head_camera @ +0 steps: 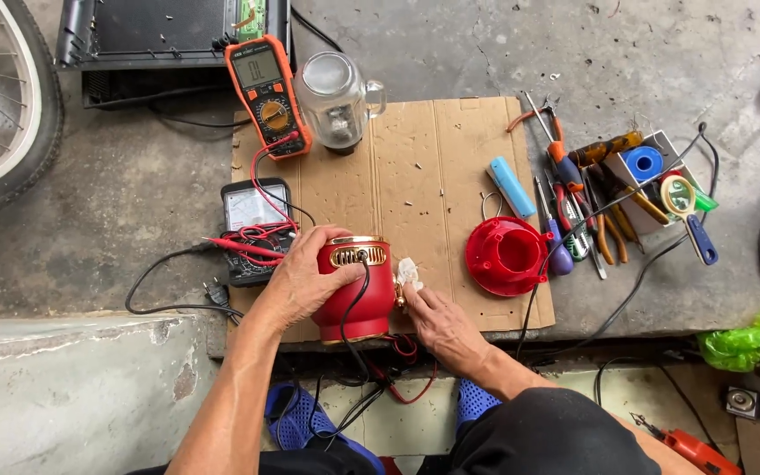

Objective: The person repairs a red electric kettle by manipulating its internal wiring and components. They use a screwdriver to adjust parts, a soldering iron to work on connections, and a multimeter to test the electrical circuit.

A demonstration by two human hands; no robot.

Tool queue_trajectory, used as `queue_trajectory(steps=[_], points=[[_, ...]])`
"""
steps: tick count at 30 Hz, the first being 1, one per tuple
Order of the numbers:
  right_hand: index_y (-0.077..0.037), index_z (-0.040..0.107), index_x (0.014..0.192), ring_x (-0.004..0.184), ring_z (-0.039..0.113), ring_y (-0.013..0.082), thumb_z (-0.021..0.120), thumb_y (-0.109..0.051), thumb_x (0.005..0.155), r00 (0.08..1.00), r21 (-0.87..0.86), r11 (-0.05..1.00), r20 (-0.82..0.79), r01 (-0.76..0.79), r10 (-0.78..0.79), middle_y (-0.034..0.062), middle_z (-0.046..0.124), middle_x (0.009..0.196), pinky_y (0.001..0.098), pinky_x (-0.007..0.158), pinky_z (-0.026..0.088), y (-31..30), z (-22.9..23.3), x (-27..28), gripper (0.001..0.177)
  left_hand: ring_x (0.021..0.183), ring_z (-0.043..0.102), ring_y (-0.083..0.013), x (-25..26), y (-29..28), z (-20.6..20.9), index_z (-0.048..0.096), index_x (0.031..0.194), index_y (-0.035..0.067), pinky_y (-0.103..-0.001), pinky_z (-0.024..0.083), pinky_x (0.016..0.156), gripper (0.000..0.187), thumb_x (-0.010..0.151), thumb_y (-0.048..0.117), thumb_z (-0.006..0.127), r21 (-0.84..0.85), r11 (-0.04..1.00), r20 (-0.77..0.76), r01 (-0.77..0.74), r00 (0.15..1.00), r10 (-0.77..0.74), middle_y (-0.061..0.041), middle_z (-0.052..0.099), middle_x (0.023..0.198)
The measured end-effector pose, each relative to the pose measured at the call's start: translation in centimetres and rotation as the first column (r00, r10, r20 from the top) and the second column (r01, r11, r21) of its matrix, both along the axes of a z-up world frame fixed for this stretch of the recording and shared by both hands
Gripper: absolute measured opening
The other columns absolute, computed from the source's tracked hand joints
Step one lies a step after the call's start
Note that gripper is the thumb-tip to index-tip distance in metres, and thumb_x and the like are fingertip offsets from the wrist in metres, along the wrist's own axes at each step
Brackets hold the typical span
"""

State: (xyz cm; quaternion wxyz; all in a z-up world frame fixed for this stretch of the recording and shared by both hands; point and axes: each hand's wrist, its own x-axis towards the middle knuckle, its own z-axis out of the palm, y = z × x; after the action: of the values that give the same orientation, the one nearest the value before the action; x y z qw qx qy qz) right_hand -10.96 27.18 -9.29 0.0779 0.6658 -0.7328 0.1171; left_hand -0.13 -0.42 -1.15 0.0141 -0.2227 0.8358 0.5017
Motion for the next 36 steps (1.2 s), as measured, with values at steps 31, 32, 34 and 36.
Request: queue_trajectory(steps=[31,32,34,36], points=[[-0.021,0.071,0.098,0.091,0.07,0.0343,0.072,-0.016,0.096,0.728,0.103,0.99,0.671,0.095,-0.139,0.0072,0.062,0.095,0.0438,0.077,0.059,-3.1,-5.4,-5.8,0.006,0.156,0.05,-0.0441,1.7,-0.7,-0.6,0.073,0.143,0.017,-0.054,0.034,0.132,0.064,0.086,0.037,0.093,0.137,0.982,0.061,-0.128,0.991,0.12,-0.02,0.061,0.162],[-0.021,0.071,0.098,0.091,0.07,0.0343,0.072,-0.016,0.096,0.735,0.104,0.99,0.663,0.098,-0.142,0.0072,0.062,0.095,0.0438,0.077,0.059,-2.0,-4.7,-4.9,0.006,0.156,0.05,-0.0441,1.6,-0.7,-0.6,0.073,0.143,0.017,-0.054,0.034,0.132,0.064,0.086,0.037,0.093,0.14,0.982,0.052,-0.124,0.992,0.118,-0.02,0.061,0.162],[-0.018,0.069,0.1,0.096,0.072,0.0378,0.075,-0.014,0.096,0.708,0.103,0.984,0.684,0.145,-0.176,0.011,0.066,0.099,0.0469,0.078,0.061,0.1,-3.4,-2.6,0.008,0.157,0.05,-0.0429,1.6,-0.7,-0.4,0.073,0.144,0.018,-0.053,0.034,0.133,0.064,0.086,0.038,0.093,0.127,0.985,0.057,-0.117,0.992,0.11,-0.019,0.061,0.162],[-0.019,0.068,0.098,0.097,0.072,0.0344,0.075,-0.017,0.097,0.708,0.102,0.976,0.674,0.194,-0.211,0.0082,0.065,0.099,0.044,0.079,0.061,0.2,-1.4,-1.3,0.008,0.157,0.05,-0.042,1.5,-1.0,-0.7,0.073,0.144,0.019,-0.053,0.033,0.133,0.067,0.085,0.043,0.094,0.116,0.987,0.059,-0.107,0.993,0.101,-0.019,0.061,0.162]])
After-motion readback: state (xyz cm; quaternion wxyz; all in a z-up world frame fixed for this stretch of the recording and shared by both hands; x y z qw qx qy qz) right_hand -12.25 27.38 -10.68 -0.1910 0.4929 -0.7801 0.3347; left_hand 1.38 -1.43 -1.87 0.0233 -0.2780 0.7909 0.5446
